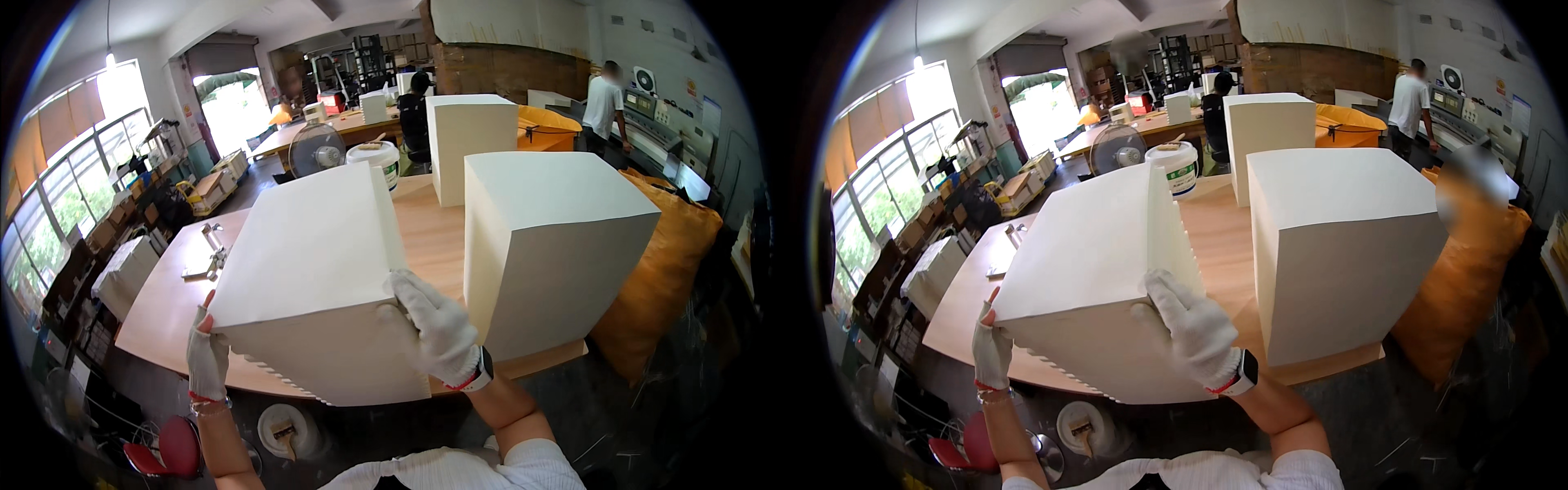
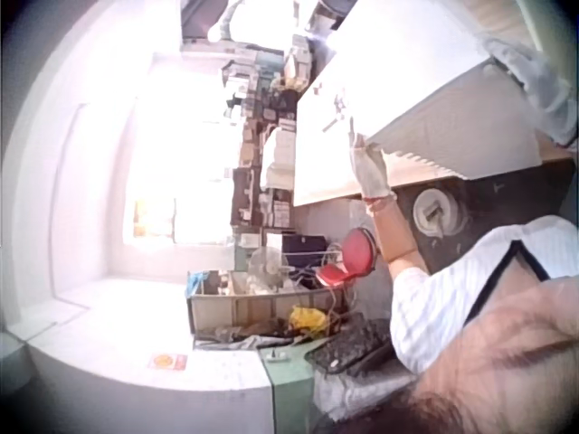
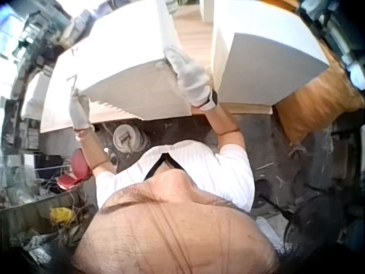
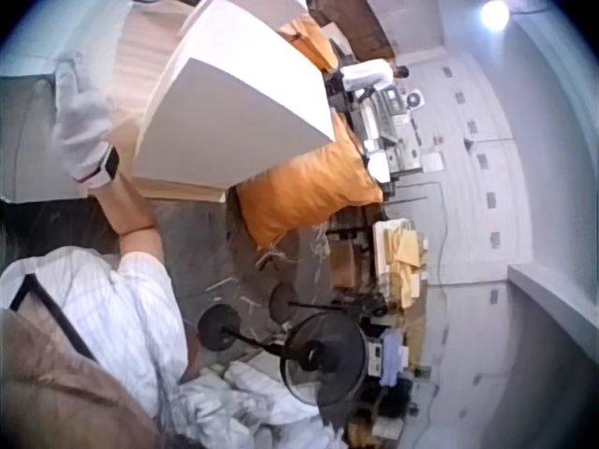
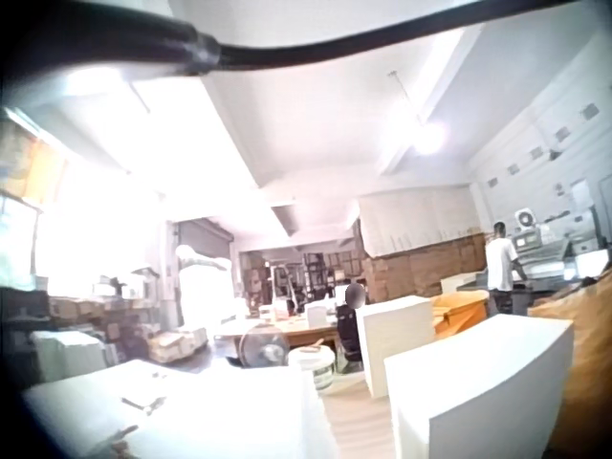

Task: The person puts on gloves and separates individual sheets of paper from a large stack, transferring them one by one to a new stack on the table.

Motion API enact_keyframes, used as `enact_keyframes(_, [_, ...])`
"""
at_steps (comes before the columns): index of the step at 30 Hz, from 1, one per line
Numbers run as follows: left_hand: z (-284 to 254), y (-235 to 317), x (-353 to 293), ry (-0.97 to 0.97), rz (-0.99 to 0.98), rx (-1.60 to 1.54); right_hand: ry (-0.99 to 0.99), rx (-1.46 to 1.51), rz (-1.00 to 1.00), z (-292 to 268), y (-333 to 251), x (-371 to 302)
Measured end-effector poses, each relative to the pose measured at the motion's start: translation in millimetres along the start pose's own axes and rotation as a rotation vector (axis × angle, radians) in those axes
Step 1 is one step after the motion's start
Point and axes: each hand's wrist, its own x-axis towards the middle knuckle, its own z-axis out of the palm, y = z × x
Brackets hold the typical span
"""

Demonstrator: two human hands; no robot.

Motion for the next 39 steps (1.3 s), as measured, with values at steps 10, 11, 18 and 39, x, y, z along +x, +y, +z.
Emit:
enact_keyframes(10, [-37,-39,-12,-0.164,0.075,-0.586,0.196,0.783,0.478,-5,72,-37])
enact_keyframes(11, [-30,-61,-26,0.182,0.138,-0.403,0.285,0.756,0.603,4,86,-44])
enact_keyframes(18, [-71,-337,-166,0.673,-0.903,-0.77,0.328,1.016,1.616,108,251,-182])
enact_keyframes(39, [-41,-315,-133,0.875,-1.206,-1.006,0.134,0.783,1.745,201,228,-223])
